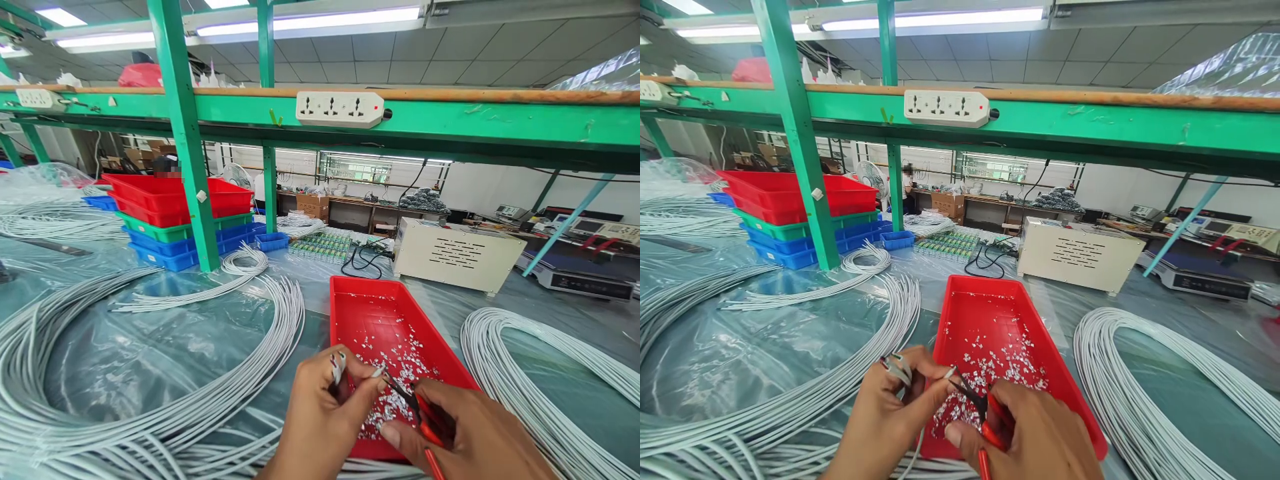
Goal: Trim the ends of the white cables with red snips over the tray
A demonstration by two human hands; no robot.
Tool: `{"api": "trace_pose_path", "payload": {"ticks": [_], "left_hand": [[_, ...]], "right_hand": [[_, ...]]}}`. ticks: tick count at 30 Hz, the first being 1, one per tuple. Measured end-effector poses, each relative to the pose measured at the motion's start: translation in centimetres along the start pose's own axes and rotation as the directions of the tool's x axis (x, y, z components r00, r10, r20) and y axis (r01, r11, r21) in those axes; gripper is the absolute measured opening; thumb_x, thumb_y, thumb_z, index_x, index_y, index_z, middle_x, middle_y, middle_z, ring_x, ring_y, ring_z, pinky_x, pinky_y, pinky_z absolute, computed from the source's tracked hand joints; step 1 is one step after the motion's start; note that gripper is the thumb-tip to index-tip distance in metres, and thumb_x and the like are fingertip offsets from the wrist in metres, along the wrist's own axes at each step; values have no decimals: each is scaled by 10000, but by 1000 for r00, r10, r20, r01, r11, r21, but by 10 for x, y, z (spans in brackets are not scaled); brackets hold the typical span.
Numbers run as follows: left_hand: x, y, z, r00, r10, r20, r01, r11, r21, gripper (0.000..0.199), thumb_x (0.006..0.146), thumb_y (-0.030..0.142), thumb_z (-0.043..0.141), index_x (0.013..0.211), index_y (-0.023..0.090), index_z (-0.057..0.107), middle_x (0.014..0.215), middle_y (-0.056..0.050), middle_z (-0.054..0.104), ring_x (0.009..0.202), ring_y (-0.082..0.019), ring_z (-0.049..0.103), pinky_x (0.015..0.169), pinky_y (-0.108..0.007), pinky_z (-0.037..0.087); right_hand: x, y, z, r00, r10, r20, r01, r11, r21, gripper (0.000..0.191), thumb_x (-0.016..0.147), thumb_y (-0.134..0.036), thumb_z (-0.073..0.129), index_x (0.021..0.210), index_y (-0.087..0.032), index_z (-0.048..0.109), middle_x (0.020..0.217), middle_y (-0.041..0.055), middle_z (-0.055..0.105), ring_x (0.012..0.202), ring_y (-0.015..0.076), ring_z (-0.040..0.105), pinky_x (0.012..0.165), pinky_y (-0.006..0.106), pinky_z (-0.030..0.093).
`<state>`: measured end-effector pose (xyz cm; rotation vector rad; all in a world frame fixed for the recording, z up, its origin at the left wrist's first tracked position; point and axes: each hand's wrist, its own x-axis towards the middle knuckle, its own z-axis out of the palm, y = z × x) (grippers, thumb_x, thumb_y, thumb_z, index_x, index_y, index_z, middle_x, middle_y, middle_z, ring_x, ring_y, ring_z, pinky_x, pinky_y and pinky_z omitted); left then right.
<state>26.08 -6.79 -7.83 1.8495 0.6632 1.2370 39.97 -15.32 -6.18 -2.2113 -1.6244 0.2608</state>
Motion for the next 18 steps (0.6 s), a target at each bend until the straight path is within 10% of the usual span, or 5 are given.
{"api": "trace_pose_path", "payload": {"ticks": [3, 6, 18], "left_hand": [[-1, 1, 0, 997, 66, -32, -64, 995, 71, 133, 738, 190, 624, 616, 154, 585, 538, 24, 539, 476, -81, 443, 437, -179, 326], [-3, 2, 0, 974, 223, -38, -215, 964, 157, 111, 757, 149, 598, 647, 153, 599, 562, 9, 559, 504, -90, 493, 460, -182, 353], [-6, 0, -3, 803, 593, 68, -554, 699, 452, 147, 743, 15, 518, 675, 134, 570, 521, -12, 543, 445, -100, 484, 428, -200, 356]], "right_hand": [[2, -11, -1, 999, 44, -29, -26, 892, 451, 376, 633, -527, 560, 513, -201, 417, 479, -45, 395, 463, 110, 352, 432, 223, 253], [2, -26, 1, 975, 177, -131, 6, 572, 820, 292, 579, -461, 640, 567, -187, 539, 499, -49, 435, 466, 88, 334, 456, 217, 299], [5, -29, 33, 950, 312, 36, -53, 48, 997, 348, 446, -417, 809, 624, -165, 648, 366, -38, 487, 353, 57, 412, 393, 164, 291]]}}
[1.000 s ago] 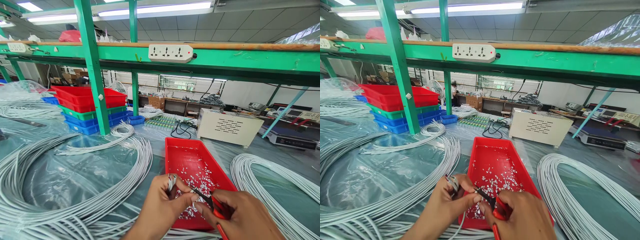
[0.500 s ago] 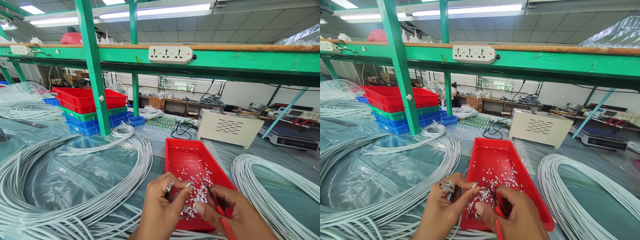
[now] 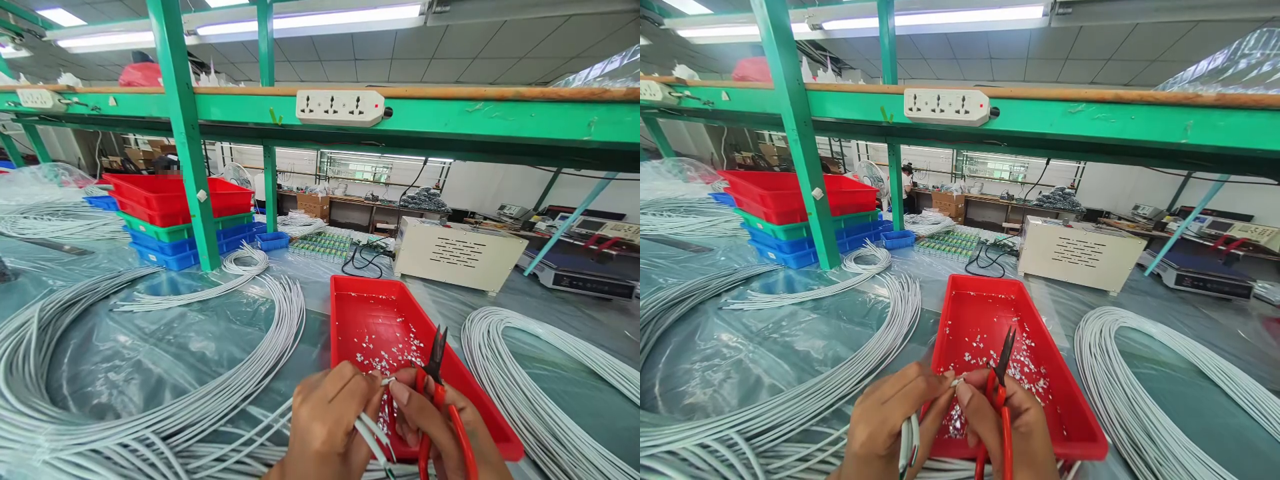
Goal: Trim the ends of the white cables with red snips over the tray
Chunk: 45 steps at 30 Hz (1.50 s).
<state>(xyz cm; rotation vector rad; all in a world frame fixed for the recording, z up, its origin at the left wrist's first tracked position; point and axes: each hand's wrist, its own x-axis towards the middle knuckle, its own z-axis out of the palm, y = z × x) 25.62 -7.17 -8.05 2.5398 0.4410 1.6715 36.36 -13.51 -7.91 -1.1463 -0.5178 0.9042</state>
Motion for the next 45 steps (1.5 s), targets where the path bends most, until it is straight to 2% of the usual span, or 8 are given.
{"api": "trace_pose_path", "payload": {"ticks": [10, 15, 19, 23, 29, 35, 40, 45], "left_hand": [[-9, -4, 9, 999, 18, 39, -22, 995, 102, 127, 777, 68, 509, 705, 157, 564, 529, -10, 547, 450, -122, 494, 450, -233, 344], [-6, -1, 8, 999, -7, 47, 6, 1000, 12, 121, 752, 36, 528, 695, 130, 578, 539, -27, 579, 460, -119, 525, 440, -217, 363], [-5, 0, 9, 992, -113, 57, 120, 982, -145, 101, 754, 47, 537, 741, 121, 606, 579, -36, 604, 497, -120, 554, 455, -200, 393], [-5, 0, 11, 952, -283, 121, 305, 916, -262, 87, 773, 104, 558, 745, 143, 630, 626, -31, 624, 545, -117, 572, 494, -191, 422], [-1, 0, 10, 853, -480, 204, 521, 806, -280, 40, 738, 159, 609, 722, 172, 644, 611, -7, 647, 515, -109, 557, 460, -173, 397], [1, 0, 8, 831, -469, 298, 554, 746, -370, 139, 780, 214, 579, 718, 149, 686, 634, -52, 663, 554, -147, 584, 524, -215, 424], [4, 0, 5, 818, -427, 385, 567, 712, -415, 164, 814, 213, 543, 822, 188, 706, 684, -34, 672, 618, -150, 598, 575, -214, 428], [11, 2, 0, 763, -394, 513, 637, 593, -492, 165, 817, 185, 539, 815, 188, 704, 697, -19, 660, 649, -140, 571, 640, -215, 429]], "right_hand": [[1, 4, -1, 1000, -5, 8, 4, 998, 55, 370, 468, -424, 807, 553, -140, 585, 374, -46, 476, 351, 36, 399, 388, 133, 291], [4, 6, -2, 1000, 10, 10, -11, 988, 151, 332, 449, -362, 815, 503, -158, 559, 362, -56, 462, 360, 42, 395, 400, 143, 291], [8, 8, -2, 1000, 8, -6, -7, 992, 129, 261, 468, -306, 781, 518, -167, 566, 338, -58, 448, 348, 52, 379, 386, 161, 276], [11, 5, -1, 999, 26, -27, -23, 995, 98, 240, 472, -275, 743, 486, -166, 530, 328, -73, 423, 332, 38, 363, 380, 153, 271], [10, -1, 1, 1000, 11, -28, -8, 997, 76, 233, 472, -260, 724, 472, -159, 514, 337, -77, 419, 336, 30, 368, 395, 153, 264], [11, 2, -2, 1000, 0, 1, 0, 997, 80, 260, 501, -275, 709, 466, -170, 474, 353, -75, 420, 351, 38, 369, 416, 174, 271], [17, 3, -6, 1000, 26, 4, -26, 997, 71, 227, 488, -290, 707, 501, -175, 511, 345, -78, 416, 347, 47, 368, 415, 184, 289], [18, -1, -5, 1000, 9, -19, -9, 1000, -27, 248, 493, -366, 660, 569, -171, 527, 361, -82, 408, 346, 64, 369, 407, 202, 298]]}}
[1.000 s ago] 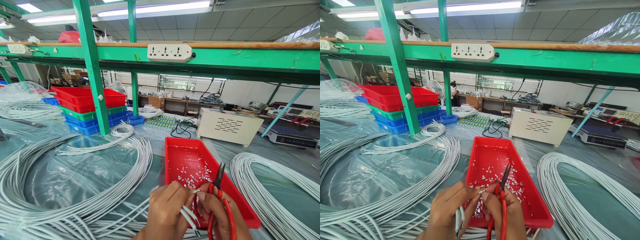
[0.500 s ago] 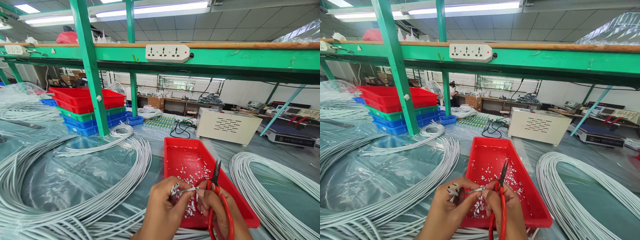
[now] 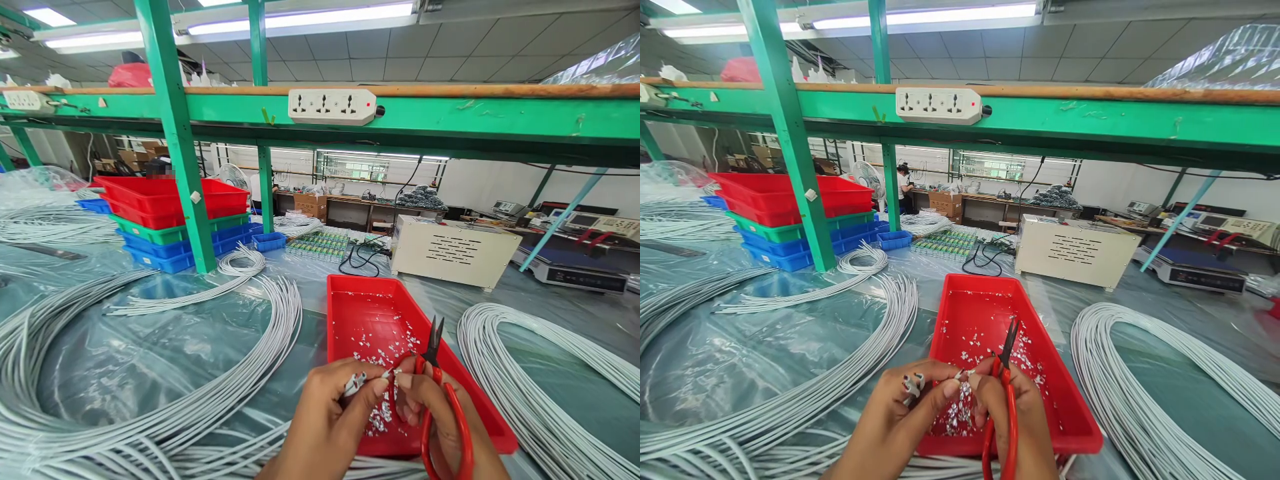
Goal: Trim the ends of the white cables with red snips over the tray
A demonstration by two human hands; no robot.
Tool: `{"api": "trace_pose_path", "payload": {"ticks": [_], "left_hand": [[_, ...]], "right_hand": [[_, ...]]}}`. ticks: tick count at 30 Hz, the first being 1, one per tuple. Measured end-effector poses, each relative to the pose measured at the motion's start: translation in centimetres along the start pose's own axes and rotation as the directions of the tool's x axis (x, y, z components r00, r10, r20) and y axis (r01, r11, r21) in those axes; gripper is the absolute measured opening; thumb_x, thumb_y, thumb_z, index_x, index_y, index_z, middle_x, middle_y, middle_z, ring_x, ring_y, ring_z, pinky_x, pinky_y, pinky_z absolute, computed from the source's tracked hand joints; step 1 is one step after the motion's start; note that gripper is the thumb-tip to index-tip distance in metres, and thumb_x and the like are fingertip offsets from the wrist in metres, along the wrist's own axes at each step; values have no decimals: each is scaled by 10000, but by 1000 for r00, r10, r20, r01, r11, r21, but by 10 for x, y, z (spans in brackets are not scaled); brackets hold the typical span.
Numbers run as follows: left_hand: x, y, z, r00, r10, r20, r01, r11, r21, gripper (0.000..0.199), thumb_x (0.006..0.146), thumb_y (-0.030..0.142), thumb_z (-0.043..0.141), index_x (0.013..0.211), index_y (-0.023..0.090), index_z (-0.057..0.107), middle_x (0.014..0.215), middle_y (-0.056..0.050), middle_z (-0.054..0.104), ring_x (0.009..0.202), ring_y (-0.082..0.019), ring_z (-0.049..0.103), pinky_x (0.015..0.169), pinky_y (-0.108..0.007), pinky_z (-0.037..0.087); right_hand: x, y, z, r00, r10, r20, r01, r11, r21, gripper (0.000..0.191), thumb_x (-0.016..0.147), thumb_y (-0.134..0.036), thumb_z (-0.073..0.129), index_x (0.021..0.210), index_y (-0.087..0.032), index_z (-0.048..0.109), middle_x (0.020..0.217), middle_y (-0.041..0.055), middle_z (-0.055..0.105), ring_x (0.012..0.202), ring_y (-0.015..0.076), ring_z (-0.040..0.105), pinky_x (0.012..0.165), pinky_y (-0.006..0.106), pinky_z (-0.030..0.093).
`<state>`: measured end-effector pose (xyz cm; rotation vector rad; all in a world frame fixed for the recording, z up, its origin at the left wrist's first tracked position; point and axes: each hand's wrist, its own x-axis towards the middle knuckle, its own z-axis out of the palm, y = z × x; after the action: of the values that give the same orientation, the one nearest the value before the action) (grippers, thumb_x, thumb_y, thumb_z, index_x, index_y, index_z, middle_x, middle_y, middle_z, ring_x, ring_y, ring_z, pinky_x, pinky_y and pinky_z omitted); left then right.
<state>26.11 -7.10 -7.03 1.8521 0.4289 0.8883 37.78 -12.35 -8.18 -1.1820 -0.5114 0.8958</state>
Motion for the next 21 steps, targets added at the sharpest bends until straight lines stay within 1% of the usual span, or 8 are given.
{"api": "trace_pose_path", "payload": {"ticks": [4, 6, 8, 11, 13, 16, 18, 21], "left_hand": [[1, -1, 0, 995, -97, -16, 95, 989, -110, 263, 839, 309, 505, 682, 159, 653, 624, -3, 598, 604, -116, 504, 579, -197, 379], [2, -3, -1, 987, -156, -28, 152, 981, -123, 321, 834, 369, 497, 638, 147, 622, 569, 4, 550, 569, -111, 461, 550, -205, 344], [3, -4, -3, 980, -197, -19, 193, 973, -124, 350, 829, 395, 495, 621, 141, 616, 546, 2, 531, 559, -112, 446, 555, -215, 332], [6, -4, -6, 979, -206, -6, 202, 968, -150, 365, 830, 395, 496, 605, 138, 625, 540, -6, 538, 585, -116, 461, 607, -220, 339], [7, -3, -8, 980, -200, 4, 197, 962, -187, 369, 827, 385, 508, 581, 135, 623, 546, -9, 539, 617, -114, 471, 637, -212, 338], [9, -5, -9, 977, -212, 2, 206, 947, -246, 369, 811, 387, 538, 561, 128, 620, 543, -1, 525, 576, -91, 435, 582, -194, 315], [9, -7, -10, 970, -242, -4, 231, 931, -283, 352, 795, 398, 558, 586, 125, 632, 529, 14, 512, 487, -63, 352, 508, -193, 273], [9, -10, -9, 965, -262, -6, 246, 915, -320, 345, 771, 410, 586, 596, 119, 646, 517, 16, 519, 442, -49, 279, 458, -200, 217]], "right_hand": [[5, -6, -6, 996, -91, -20, 86, 980, -178, 262, 553, -413, 610, 637, -181, 523, 379, -77, 400, 375, 88, 366, 434, 229, 303], [14, -10, -15, 989, -149, -11, 137, 931, -338, 287, 572, -455, 597, 657, -186, 543, 439, -48, 446, 426, 111, 387, 450, 238, 305], [24, -15, -27, 971, -238, -6, 192, 798, -571, 269, 590, -462, 584, 643, -199, 561, 495, -20, 478, 475, 132, 387, 462, 243, 277], [36, -22, -42, 931, -364, -22, 180, 512, -840, 205, 594, -395, 599, 520, -221, 521, 446, -9, 425, 479, 145, 293, 477, 263, 172], [39, -25, -47, 914, -405, -19, 145, 370, -918, 277, 627, -419, 583, 469, -223, 468, 411, -12, 384, 466, 146, 258, 484, 272, 144], [38, -28, -49, 913, -409, 15, 133, 261, -956, 297, 697, -485, 512, 537, -234, 510, 425, -21, 430, 463, 157, 336, 472, 262, 180], [36, -29, -49, 910, -413, 36, 173, 299, -939, 257, 716, -462, 510, 622, -231, 570, 469, -19, 491, 493, 162, 403, 470, 253, 235], [32, -28, -43, 927, -365, 82, 300, 593, -748, 223, 697, -405, 586, 731, -189, 630, 578, 2, 578, 573, 169, 491, 519, 249, 359]]}}
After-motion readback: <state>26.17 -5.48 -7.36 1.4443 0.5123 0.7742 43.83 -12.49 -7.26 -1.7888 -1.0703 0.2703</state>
